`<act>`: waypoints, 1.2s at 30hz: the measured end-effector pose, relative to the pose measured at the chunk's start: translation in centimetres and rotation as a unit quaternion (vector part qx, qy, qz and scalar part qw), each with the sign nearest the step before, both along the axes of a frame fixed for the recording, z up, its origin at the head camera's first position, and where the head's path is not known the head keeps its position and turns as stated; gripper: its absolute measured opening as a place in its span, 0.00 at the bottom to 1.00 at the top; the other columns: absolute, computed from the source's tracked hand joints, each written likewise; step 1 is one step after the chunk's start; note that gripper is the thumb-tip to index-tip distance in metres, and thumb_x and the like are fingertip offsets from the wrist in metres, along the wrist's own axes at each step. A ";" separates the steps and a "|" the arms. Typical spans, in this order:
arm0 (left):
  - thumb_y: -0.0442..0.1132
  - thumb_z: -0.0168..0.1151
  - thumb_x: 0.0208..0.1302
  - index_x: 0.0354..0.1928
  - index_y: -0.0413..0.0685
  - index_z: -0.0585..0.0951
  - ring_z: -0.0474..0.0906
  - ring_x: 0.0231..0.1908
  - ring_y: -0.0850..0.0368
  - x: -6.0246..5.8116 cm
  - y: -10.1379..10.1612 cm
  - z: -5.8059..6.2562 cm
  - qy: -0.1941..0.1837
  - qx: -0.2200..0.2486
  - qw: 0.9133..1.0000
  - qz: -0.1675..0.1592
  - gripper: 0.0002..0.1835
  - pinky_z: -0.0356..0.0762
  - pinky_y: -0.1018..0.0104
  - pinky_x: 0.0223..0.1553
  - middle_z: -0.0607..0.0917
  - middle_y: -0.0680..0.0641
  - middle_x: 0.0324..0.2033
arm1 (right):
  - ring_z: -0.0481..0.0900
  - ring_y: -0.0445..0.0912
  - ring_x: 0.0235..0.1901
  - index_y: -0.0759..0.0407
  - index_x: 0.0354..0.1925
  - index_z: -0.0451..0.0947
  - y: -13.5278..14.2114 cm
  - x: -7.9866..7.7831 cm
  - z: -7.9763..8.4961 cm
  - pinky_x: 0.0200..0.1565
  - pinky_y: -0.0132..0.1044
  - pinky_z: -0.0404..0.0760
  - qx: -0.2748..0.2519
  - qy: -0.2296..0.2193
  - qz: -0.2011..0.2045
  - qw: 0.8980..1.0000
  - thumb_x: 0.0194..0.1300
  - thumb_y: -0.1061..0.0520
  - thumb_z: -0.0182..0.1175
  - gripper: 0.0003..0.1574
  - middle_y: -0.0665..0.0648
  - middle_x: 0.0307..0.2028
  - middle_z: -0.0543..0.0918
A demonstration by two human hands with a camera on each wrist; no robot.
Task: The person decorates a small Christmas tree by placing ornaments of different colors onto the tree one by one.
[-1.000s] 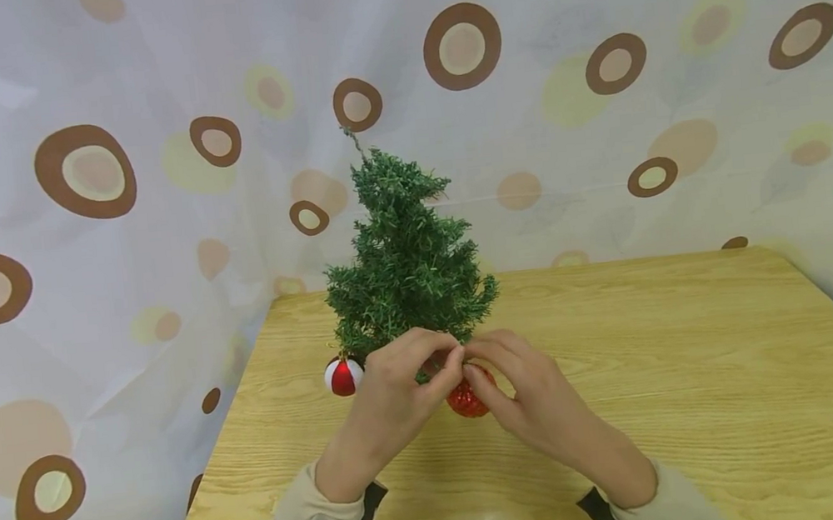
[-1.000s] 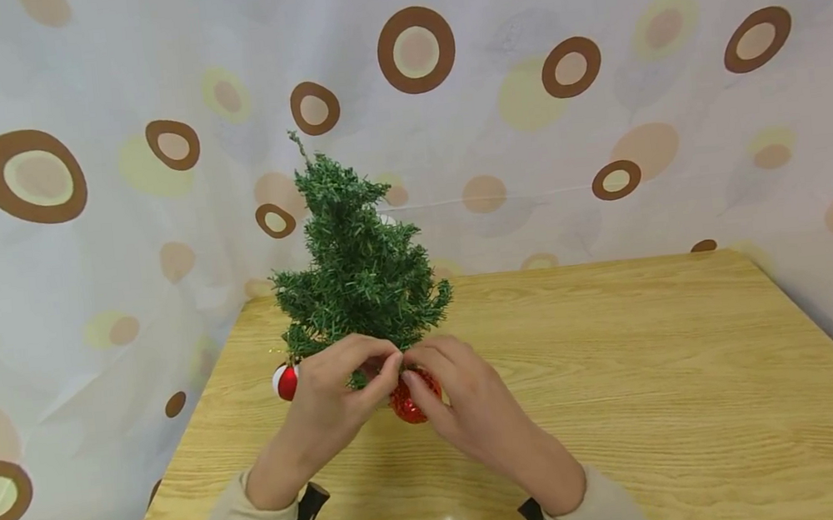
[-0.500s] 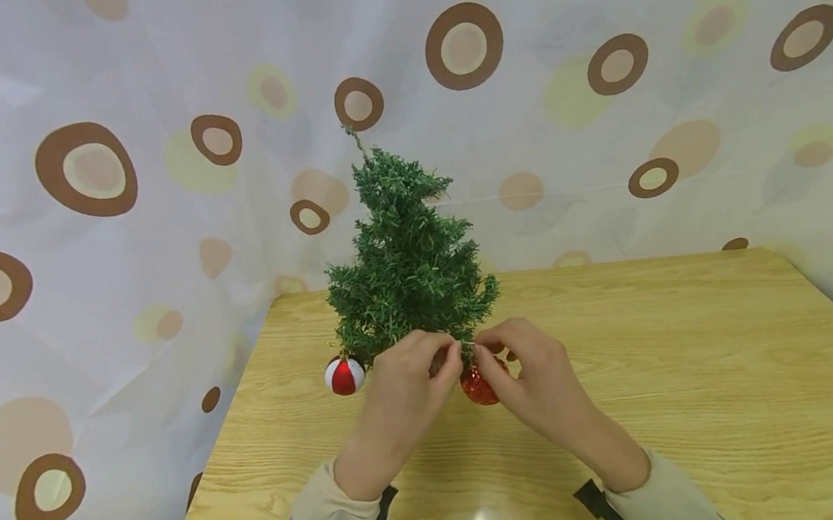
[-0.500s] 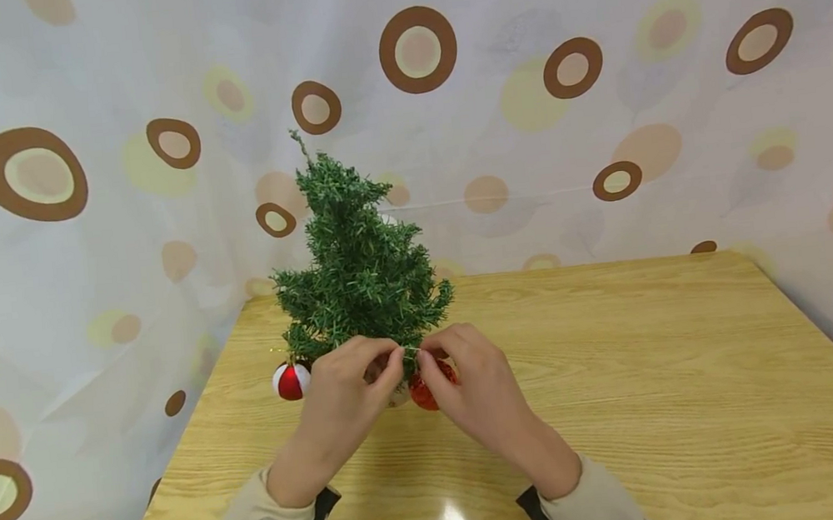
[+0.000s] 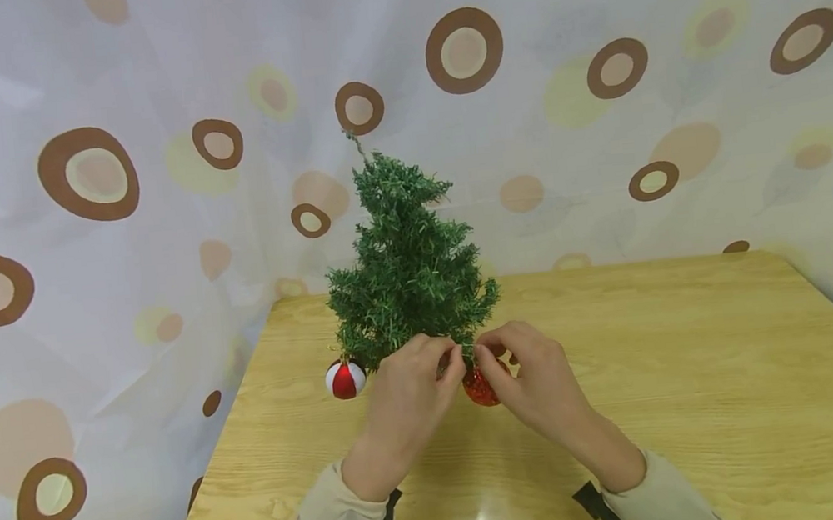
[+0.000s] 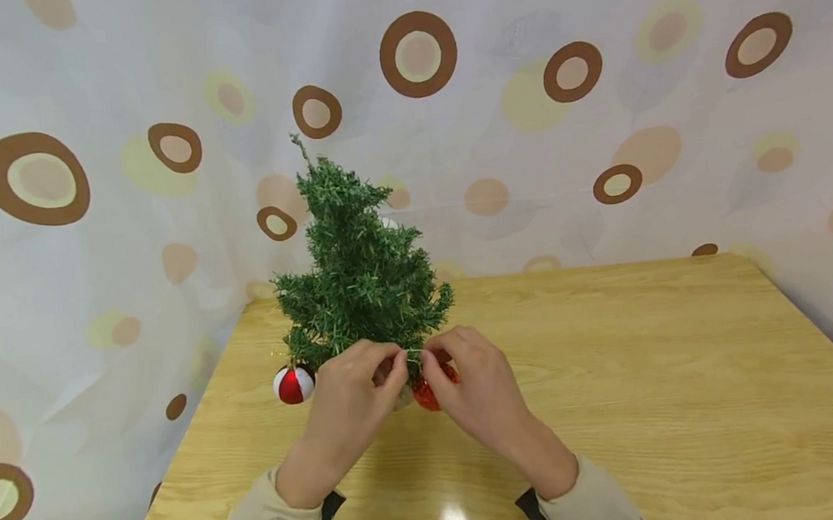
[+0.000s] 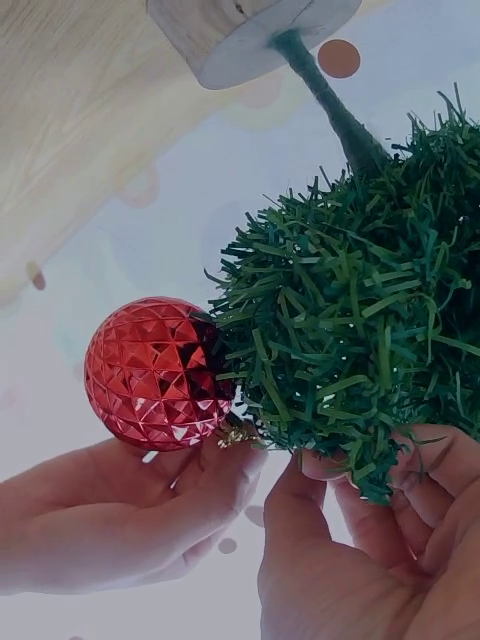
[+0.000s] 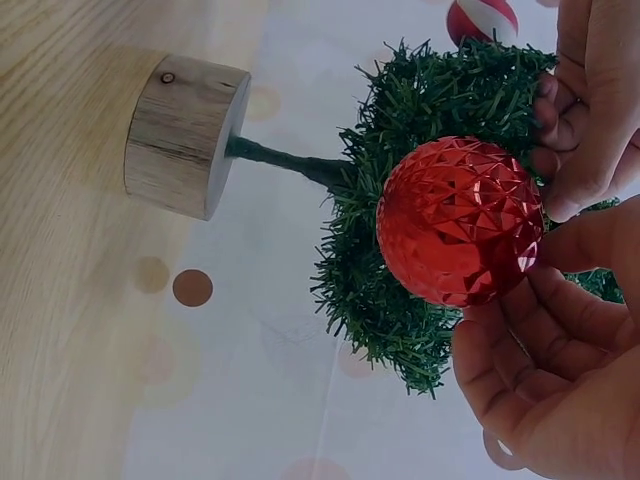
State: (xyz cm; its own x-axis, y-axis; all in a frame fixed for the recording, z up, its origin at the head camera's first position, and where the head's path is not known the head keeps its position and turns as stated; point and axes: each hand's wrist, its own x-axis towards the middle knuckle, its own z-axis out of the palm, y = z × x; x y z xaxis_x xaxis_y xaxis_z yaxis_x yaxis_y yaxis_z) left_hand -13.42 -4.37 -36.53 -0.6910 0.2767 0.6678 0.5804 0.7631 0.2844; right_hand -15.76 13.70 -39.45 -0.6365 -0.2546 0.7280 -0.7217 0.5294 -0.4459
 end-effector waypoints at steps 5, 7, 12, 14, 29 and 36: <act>0.32 0.70 0.68 0.36 0.39 0.90 0.84 0.24 0.58 0.0 0.2 -0.2 0.012 -0.001 1.000 0.012 0.03 0.83 0.70 0.26 0.90 0.46 0.29 | 0.84 0.43 0.32 0.58 0.39 0.86 0.0 0.0 -0.2 0.32 0.35 0.82 0.002 -0.003 -0.002 1.000 0.66 0.69 0.68 0.07 0.54 0.33 0.87; 0.32 0.70 0.68 0.36 0.39 0.90 0.85 0.24 0.57 0.0 0.2 -0.2 0.016 -0.003 1.000 0.017 0.03 0.83 0.69 0.25 0.90 0.46 0.29 | 0.84 0.43 0.32 0.58 0.39 0.86 0.0 -0.1 -0.3 0.32 0.36 0.83 0.003 -0.004 -0.003 1.000 0.67 0.69 0.67 0.07 0.54 0.33 0.87; 0.31 0.71 0.67 0.34 0.38 0.90 0.85 0.23 0.57 -0.1 0.4 -0.3 0.017 -0.014 0.999 0.026 0.03 0.81 0.71 0.23 0.90 0.45 0.28 | 0.84 0.44 0.31 0.59 0.38 0.86 0.0 -0.2 -0.5 0.32 0.38 0.83 0.009 -0.012 -0.004 1.000 0.68 0.67 0.67 0.05 0.54 0.33 0.87; 0.31 0.71 0.66 0.33 0.39 0.90 0.84 0.22 0.58 -0.1 0.4 -0.5 0.019 -0.021 0.999 0.031 0.03 0.80 0.73 0.22 0.90 0.45 0.28 | 0.84 0.44 0.31 0.59 0.38 0.86 0.0 -0.2 -0.6 0.31 0.40 0.84 0.011 -0.017 -0.005 1.000 0.68 0.67 0.66 0.04 0.55 0.33 0.87; 0.31 0.72 0.65 0.33 0.40 0.91 0.79 0.19 0.60 0.0 0.4 -0.9 0.020 -0.040 0.999 0.023 0.03 0.72 0.77 0.19 0.88 0.47 0.25 | 0.84 0.44 0.33 0.60 0.39 0.87 0.1 0.2 -0.7 0.34 0.37 0.82 0.041 -0.057 -0.013 0.997 0.68 0.67 0.66 0.04 0.54 0.33 0.86; 0.31 0.73 0.66 0.34 0.40 0.91 0.81 0.20 0.59 0.2 0.5 -0.9 0.023 -0.037 0.999 0.023 0.03 0.75 0.75 0.20 0.89 0.47 0.26 | 0.84 0.46 0.34 0.60 0.39 0.87 0.2 0.2 -1.0 0.34 0.39 0.83 0.052 -0.063 -0.008 0.997 0.67 0.67 0.67 0.04 0.54 0.33 0.87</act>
